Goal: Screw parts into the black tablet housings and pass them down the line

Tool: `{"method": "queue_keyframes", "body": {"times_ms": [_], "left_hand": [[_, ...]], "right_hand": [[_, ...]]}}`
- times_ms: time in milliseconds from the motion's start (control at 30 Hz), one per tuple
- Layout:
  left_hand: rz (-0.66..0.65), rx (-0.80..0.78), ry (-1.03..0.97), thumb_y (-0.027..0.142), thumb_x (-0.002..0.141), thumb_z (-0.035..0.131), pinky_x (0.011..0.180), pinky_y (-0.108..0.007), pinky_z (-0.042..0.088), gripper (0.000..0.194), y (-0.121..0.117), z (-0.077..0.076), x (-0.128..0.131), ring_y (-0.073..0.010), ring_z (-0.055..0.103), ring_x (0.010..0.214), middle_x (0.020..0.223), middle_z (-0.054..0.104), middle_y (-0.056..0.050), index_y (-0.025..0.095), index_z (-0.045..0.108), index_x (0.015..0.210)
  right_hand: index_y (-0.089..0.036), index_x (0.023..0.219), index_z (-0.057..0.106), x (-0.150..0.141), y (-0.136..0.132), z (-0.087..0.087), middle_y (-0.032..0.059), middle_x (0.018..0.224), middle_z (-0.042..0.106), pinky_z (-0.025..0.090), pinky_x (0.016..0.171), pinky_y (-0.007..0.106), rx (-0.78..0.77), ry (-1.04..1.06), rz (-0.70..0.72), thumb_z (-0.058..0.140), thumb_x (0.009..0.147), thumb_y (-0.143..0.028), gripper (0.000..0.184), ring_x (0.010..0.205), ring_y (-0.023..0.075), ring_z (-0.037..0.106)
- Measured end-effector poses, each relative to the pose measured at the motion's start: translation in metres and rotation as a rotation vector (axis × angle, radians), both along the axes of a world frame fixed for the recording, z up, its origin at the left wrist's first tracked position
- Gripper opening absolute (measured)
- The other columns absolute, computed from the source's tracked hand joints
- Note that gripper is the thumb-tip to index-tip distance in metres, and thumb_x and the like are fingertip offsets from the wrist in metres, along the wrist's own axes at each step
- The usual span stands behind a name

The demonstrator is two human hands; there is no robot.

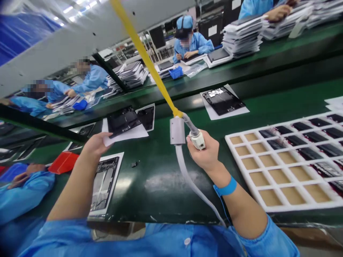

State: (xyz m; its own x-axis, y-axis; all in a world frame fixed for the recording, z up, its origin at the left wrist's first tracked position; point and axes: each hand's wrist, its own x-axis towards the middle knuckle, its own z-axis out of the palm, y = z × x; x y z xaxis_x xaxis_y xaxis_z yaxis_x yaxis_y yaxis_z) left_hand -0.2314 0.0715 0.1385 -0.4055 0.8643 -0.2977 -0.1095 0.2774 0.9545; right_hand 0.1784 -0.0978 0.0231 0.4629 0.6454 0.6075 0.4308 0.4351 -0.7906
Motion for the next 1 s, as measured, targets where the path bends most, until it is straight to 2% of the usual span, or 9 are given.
{"method": "queue_keyframes", "body": {"times_ms": [133,267,400,533,633,733,800,867,1000], "left_hand": [[-0.230,0.042,-0.083,0.001,0.073,0.067,0.092,-0.050,0.078,0.059,-0.066,-0.010,0.032,-0.0399,0.085,0.118,0.108,0.087,-0.011,0.019,0.080,0.128],[-0.377,-0.131,-0.085,0.018,0.068,0.082,0.106,-0.053,0.074,0.056,-0.130,-0.050,0.052,-0.0423,0.081,0.132,0.121,0.088,-0.012,0.024,0.080,0.124],[-0.543,-0.340,-0.148,0.028,0.061,0.096,0.114,-0.052,0.069,0.058,-0.194,-0.091,0.068,-0.0405,0.080,0.135,0.128,0.088,-0.011,0.028,0.079,0.117],[-0.692,-0.368,-0.129,0.041,0.071,0.100,0.113,-0.049,0.066,0.061,-0.235,-0.108,0.073,-0.0356,0.081,0.128,0.129,0.086,-0.011,0.028,0.080,0.128],[-0.808,-0.293,0.254,0.052,0.090,0.090,0.105,-0.049,0.066,0.051,-0.227,-0.103,0.054,-0.0323,0.082,0.110,0.112,0.085,-0.010,0.027,0.082,0.133],[-0.672,-0.102,0.853,0.044,0.099,0.081,0.110,-0.049,0.063,0.036,-0.188,-0.096,0.024,-0.0333,0.079,0.112,0.118,0.082,-0.013,0.026,0.084,0.130],[-0.597,-0.026,1.104,0.032,0.096,0.079,0.114,-0.047,0.060,0.029,-0.158,-0.095,0.006,-0.0336,0.077,0.118,0.128,0.079,-0.014,0.024,0.086,0.123],[-0.619,-0.072,1.151,0.025,0.092,0.080,0.106,-0.045,0.062,0.022,-0.134,-0.098,-0.007,-0.0312,0.077,0.107,0.121,0.080,-0.013,0.021,0.086,0.113],[-0.684,-0.207,0.974,0.029,0.084,0.088,0.080,-0.037,0.058,0.014,-0.110,-0.103,-0.023,-0.0235,0.071,0.079,0.083,0.076,-0.004,0.021,0.081,0.093]], "right_hand": [[-0.023,0.112,0.081,0.000,-0.002,0.000,0.0060,0.099,0.086,0.071,0.088,0.041,-0.002,0.005,0.026,0.082,0.098,-0.036,0.019,0.085,0.0229,0.082],[-0.023,0.114,0.081,0.000,-0.005,-0.001,0.0054,0.101,0.085,0.071,0.091,0.041,-0.049,-0.002,0.032,0.082,0.098,-0.039,0.022,0.086,0.0225,0.082],[-0.024,0.117,0.078,0.002,-0.008,0.000,0.0046,0.102,0.084,0.071,0.090,0.039,-0.110,0.009,0.020,0.083,0.095,-0.040,0.028,0.086,0.0215,0.081],[-0.022,0.113,0.079,0.007,-0.006,-0.007,0.0047,0.097,0.082,0.071,0.086,0.041,-0.086,0.018,-0.014,0.089,0.085,-0.035,0.033,0.083,0.0232,0.080],[-0.020,0.109,0.078,0.009,-0.003,-0.012,0.0037,0.088,0.078,0.071,0.082,0.043,-0.076,0.038,-0.021,0.091,0.079,-0.033,0.035,0.076,0.0236,0.078],[-0.023,0.106,0.079,0.009,-0.003,-0.010,0.0011,0.083,0.075,0.072,0.084,0.045,-0.090,0.030,-0.023,0.090,0.079,-0.032,0.031,0.076,0.0236,0.077],[-0.023,0.106,0.078,0.009,-0.003,-0.007,0.0002,0.082,0.074,0.072,0.086,0.046,-0.071,0.027,-0.020,0.090,0.079,-0.032,0.030,0.075,0.0237,0.077],[-0.024,0.107,0.078,0.009,-0.003,-0.006,0.0003,0.082,0.074,0.073,0.084,0.046,-0.058,0.023,-0.023,0.090,0.080,-0.034,0.031,0.074,0.0237,0.077],[-0.024,0.112,0.077,0.010,-0.001,-0.010,0.0026,0.087,0.076,0.072,0.084,0.046,-0.077,0.025,-0.038,0.090,0.083,-0.037,0.035,0.076,0.0246,0.077]]}}
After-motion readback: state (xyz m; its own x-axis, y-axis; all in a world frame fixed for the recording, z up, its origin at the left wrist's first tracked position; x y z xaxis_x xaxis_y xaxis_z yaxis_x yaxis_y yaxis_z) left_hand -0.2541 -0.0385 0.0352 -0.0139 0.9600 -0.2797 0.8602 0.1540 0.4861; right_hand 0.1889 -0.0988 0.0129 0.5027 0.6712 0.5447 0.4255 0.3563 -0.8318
